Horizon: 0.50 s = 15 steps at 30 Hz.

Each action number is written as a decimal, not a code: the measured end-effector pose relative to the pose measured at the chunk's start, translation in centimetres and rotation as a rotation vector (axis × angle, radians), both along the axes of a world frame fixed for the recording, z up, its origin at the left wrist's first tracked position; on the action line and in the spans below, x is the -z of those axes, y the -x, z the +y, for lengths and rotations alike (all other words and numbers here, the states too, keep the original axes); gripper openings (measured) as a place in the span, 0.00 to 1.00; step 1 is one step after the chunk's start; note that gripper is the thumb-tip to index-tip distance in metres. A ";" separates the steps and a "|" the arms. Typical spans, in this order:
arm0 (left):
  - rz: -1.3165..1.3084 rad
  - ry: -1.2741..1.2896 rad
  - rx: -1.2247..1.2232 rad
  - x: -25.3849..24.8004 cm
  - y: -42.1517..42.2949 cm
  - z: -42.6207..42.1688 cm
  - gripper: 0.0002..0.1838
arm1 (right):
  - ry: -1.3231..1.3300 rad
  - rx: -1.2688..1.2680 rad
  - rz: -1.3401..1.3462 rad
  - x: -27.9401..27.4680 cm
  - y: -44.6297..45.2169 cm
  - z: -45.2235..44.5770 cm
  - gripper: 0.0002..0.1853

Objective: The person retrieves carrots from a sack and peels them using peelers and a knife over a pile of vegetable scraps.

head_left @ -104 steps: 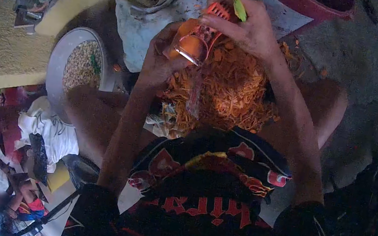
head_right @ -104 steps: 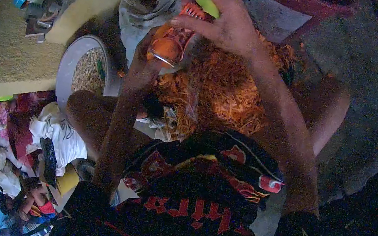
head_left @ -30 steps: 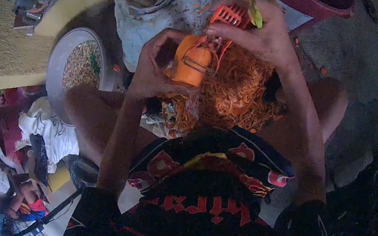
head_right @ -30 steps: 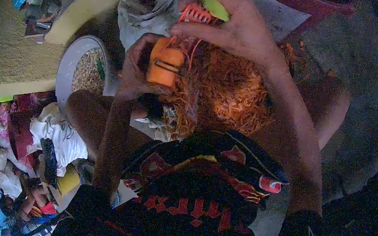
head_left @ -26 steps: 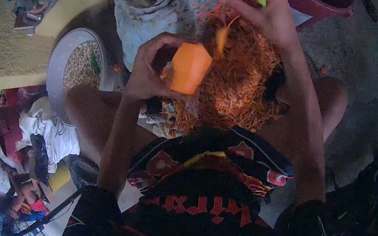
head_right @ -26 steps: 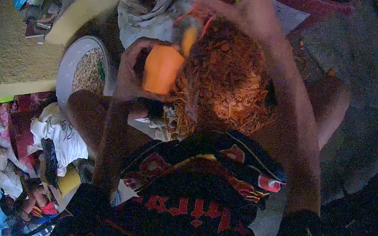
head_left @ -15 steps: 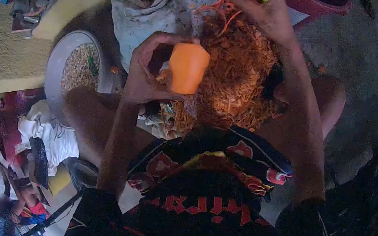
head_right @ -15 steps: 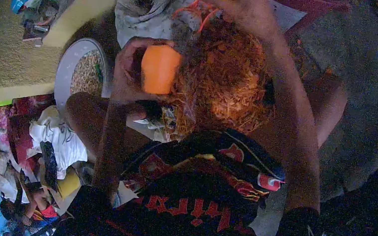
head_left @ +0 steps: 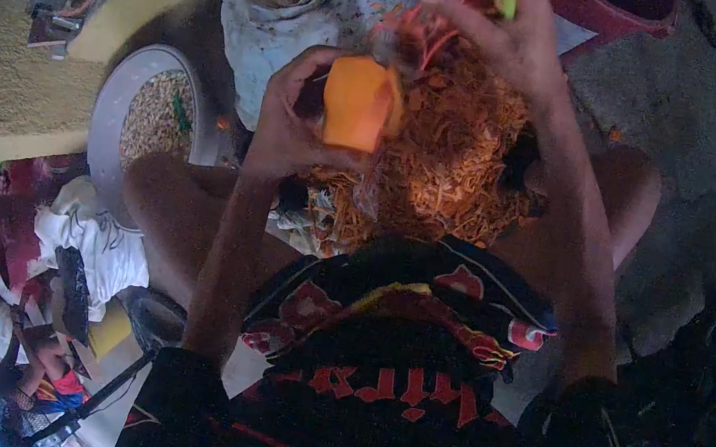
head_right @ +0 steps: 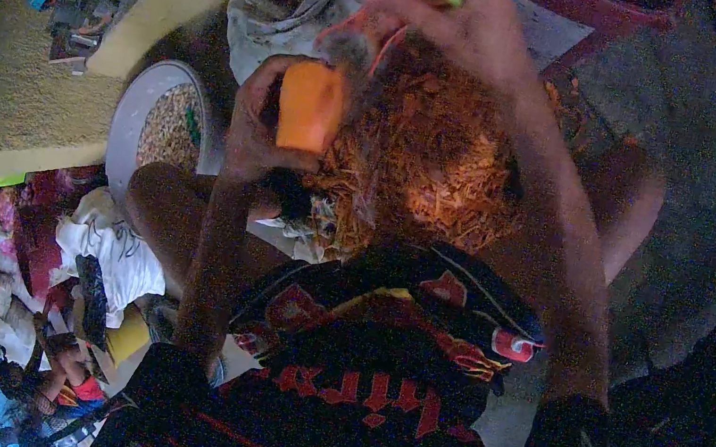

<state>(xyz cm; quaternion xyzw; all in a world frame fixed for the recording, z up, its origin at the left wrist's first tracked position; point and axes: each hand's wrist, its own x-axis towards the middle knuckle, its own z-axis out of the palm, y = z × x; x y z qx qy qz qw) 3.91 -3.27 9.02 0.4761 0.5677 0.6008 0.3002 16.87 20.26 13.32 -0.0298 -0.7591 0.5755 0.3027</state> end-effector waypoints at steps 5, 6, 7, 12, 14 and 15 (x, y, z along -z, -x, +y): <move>0.000 -0.055 -0.138 0.8 -0.2 0.9 0.48 | -0.271 0.014 -0.063 -0.3 -0.5 -1.5 0.13; 0.003 -0.055 -0.142 0.7 -0.2 0.9 0.48 | -0.271 0.010 -0.060 0.0 -0.3 -1.6 0.13; -0.060 -0.084 -0.115 0.6 -0.4 0.8 0.49 | -0.220 -0.016 -0.048 0.4 -0.2 -1.7 0.15; -0.257 -0.072 -0.042 1.4 -1.0 0.5 0.52 | -0.075 0.202 -0.007 -3.0 -0.6 -0.3 0.10; -0.384 -0.166 -0.055 1.3 -1.3 1.3 0.53 | -0.068 0.148 0.035 -1.5 -0.8 -0.7 0.09; -0.321 -0.123 -0.100 1.4 -1.2 1.4 0.54 | -0.237 0.081 0.002 -0.7 -1.1 -1.7 0.12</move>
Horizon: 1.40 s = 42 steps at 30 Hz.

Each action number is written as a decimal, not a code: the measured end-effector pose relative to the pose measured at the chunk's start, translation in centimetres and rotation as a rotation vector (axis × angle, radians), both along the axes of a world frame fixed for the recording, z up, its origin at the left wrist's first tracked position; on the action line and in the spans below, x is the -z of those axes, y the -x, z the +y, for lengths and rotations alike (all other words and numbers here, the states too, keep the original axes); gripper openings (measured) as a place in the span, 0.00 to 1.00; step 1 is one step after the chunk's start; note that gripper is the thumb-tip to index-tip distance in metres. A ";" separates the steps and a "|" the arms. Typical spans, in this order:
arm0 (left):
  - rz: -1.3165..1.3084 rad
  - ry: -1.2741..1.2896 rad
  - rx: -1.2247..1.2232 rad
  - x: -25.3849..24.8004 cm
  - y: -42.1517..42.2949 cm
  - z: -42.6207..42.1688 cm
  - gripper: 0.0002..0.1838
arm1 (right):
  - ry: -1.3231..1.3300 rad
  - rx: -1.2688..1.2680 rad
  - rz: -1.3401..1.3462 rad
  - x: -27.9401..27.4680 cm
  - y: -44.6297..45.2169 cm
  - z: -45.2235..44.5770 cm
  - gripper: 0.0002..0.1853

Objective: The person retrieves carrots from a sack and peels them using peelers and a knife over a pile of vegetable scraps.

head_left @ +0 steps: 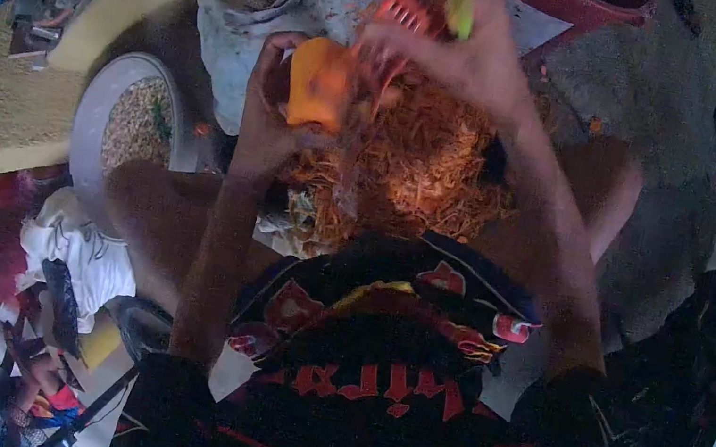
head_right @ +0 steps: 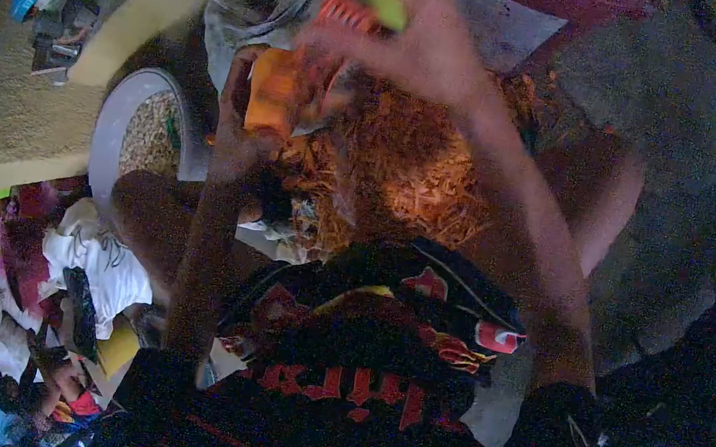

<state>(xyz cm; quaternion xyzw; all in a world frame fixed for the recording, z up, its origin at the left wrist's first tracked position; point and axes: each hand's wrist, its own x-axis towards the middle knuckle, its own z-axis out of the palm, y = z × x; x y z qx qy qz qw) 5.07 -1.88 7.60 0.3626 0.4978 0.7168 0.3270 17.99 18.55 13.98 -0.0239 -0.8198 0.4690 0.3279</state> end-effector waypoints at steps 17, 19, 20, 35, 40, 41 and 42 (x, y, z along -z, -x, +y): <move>-0.016 -0.022 -0.057 -0.7 -0.3 0.4 0.46 | 0.134 -0.066 -0.123 -0.7 1.5 -0.4 0.11; -0.076 -0.081 -0.036 -1.0 0.0 0.6 0.46 | -0.038 -0.056 0.000 -0.4 2.0 0.0 0.10; -0.037 -0.096 -0.020 -0.7 0.4 0.6 0.46 | -0.203 -0.042 0.114 -0.1 2.2 0.3 0.09; 0.078 -0.035 0.066 -0.3 0.7 -0.6 0.53 | 0.005 0.104 -0.055 -1.1 0.5 1.9 0.10; 0.143 -0.084 -0.008 -0.3 1.2 0.2 0.53 | -0.026 -0.065 0.093 -1.0 0.6 -0.3 0.10; 0.168 -0.053 -0.001 -0.2 1.2 0.0 0.53 | -0.132 -0.174 0.087 -1.0 0.6 -0.8 0.09; 0.186 -0.017 0.011 0.0 0.9 -0.3 0.52 | 0.273 -0.282 -0.041 -1.0 0.6 -1.0 0.08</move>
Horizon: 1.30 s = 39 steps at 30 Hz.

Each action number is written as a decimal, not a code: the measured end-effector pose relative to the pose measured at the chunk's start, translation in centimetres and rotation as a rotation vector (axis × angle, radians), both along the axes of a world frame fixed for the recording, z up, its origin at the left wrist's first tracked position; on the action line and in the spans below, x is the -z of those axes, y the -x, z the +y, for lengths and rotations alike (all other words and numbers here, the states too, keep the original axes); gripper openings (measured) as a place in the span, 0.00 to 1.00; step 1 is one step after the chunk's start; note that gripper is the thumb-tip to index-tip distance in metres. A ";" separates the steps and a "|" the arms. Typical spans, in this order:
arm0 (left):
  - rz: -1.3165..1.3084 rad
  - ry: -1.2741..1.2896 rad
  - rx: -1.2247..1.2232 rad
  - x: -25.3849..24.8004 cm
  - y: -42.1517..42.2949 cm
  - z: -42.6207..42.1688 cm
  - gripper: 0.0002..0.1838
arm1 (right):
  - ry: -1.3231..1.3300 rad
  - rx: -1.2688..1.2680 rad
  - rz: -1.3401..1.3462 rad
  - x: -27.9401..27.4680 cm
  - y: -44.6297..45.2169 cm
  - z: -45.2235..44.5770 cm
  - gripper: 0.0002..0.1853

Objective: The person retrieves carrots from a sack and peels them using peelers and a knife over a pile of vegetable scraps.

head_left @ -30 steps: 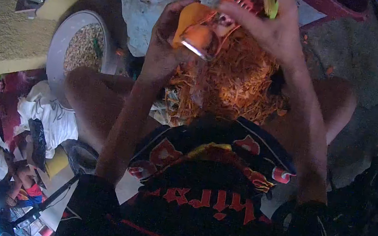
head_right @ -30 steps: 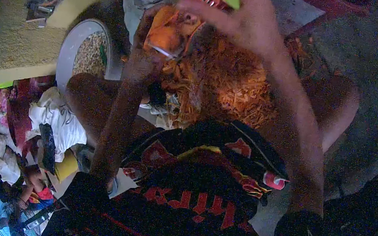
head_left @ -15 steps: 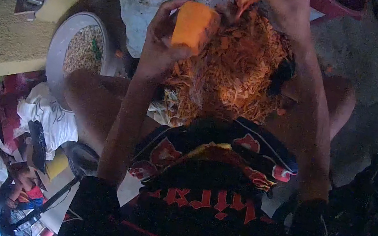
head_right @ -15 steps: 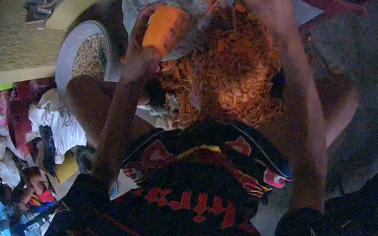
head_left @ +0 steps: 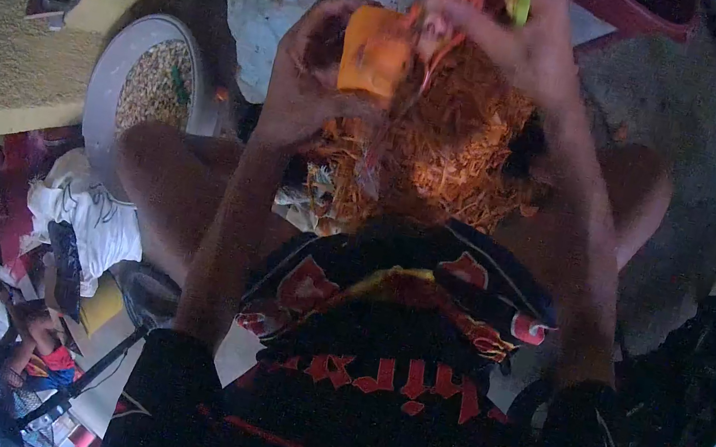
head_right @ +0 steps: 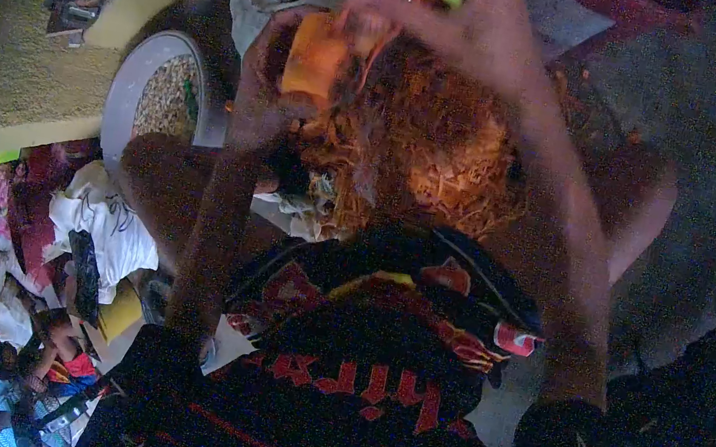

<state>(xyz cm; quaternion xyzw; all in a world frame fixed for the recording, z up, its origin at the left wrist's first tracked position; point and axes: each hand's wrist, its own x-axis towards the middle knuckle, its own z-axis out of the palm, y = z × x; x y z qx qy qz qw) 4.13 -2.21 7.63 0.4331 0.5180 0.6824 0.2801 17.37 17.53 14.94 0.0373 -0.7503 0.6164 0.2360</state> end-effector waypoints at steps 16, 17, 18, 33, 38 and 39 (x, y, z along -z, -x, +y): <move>0.075 -0.047 0.059 -1.7 0.6 -0.7 0.51 | -0.059 0.279 0.048 -0.6 0.7 2.2 0.08; 0.090 -0.013 0.035 -1.6 0.8 -0.7 0.52 | -0.186 0.255 0.095 -0.1 0.7 1.2 0.07; 0.104 0.022 0.013 -1.7 0.8 -0.7 0.52 | -0.310 0.233 0.143 -0.1 0.8 0.5 0.07; 0.117 0.047 0.077 -1.3 0.7 -0.7 0.48 | -0.475 0.337 -0.041 0.0 0.3 2.1 0.12; -0.069 -0.080 -0.014 -0.5 -0.3 0.5 0.49 | 0.013 0.148 0.058 0.1 0.3 -0.1 0.12; -0.083 -0.064 -0.047 -0.4 -0.3 0.6 0.50 | -0.187 0.173 0.161 0.5 0.5 -0.7 0.12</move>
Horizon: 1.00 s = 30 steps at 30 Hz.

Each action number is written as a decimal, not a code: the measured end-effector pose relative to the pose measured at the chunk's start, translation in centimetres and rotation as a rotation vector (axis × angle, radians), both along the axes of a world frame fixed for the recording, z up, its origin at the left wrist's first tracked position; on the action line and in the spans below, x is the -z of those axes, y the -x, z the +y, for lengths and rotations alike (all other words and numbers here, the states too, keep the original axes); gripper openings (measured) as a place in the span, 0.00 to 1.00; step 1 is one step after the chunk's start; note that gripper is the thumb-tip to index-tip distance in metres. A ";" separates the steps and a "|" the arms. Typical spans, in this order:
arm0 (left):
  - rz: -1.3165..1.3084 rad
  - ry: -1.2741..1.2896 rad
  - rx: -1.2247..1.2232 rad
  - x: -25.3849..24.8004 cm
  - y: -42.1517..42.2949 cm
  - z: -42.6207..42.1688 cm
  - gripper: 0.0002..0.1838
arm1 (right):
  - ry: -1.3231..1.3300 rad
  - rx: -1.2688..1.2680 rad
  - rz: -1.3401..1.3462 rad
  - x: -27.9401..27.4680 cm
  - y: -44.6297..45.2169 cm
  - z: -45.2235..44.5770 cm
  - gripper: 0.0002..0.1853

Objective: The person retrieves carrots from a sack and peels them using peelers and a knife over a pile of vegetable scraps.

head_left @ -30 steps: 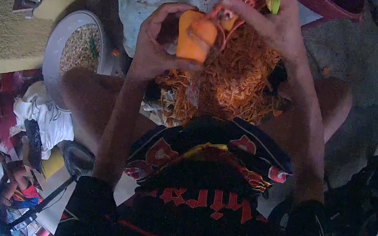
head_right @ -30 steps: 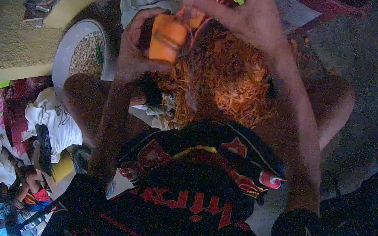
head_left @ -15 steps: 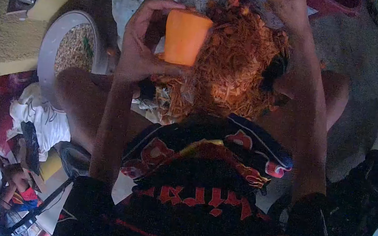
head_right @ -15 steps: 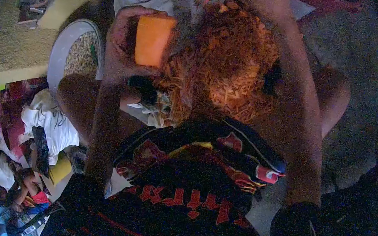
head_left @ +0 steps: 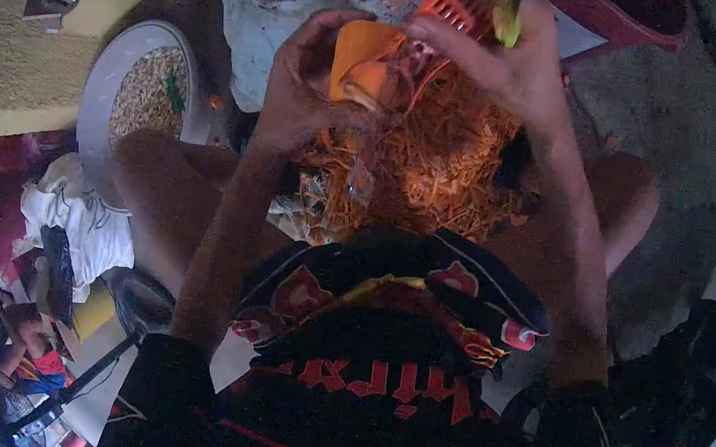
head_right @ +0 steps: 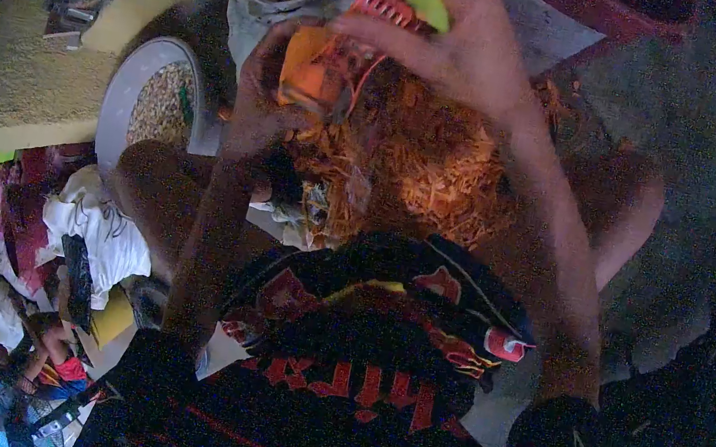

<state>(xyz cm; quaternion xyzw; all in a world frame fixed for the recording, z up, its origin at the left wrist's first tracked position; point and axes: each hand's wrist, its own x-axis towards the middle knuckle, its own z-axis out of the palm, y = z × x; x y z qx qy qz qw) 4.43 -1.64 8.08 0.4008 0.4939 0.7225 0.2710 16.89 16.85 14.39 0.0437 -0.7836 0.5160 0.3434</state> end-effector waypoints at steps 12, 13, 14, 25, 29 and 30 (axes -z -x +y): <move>0.111 0.061 0.023 -0.1 0.5 -0.9 0.45 | 0.081 -0.062 -0.263 -1.0 -0.8 0.5 0.11; 0.101 0.072 0.031 0.2 0.5 -1.1 0.45 | -0.024 -0.025 -0.296 -1.5 -0.7 1.2 0.12; 0.100 0.054 0.054 0.5 0.9 -0.9 0.45 | -0.022 -0.021 -0.301 -1.3 -0.5 2.0 0.12; -0.015 0.069 0.119 -0.4 -0.1 -0.9 0.43 | -0.310 0.282 -0.303 -0.2 -0.7 2.6 0.10; -0.046 0.024 0.112 0.2 0.3 -0.4 0.42 | 0.015 0.066 -0.140 -1.5 -0.1 2.4 0.11; -0.035 0.037 0.082 0.3 0.3 -0.3 0.43 | 0.010 0.061 -0.140 -1.7 -0.4 1.9 0.11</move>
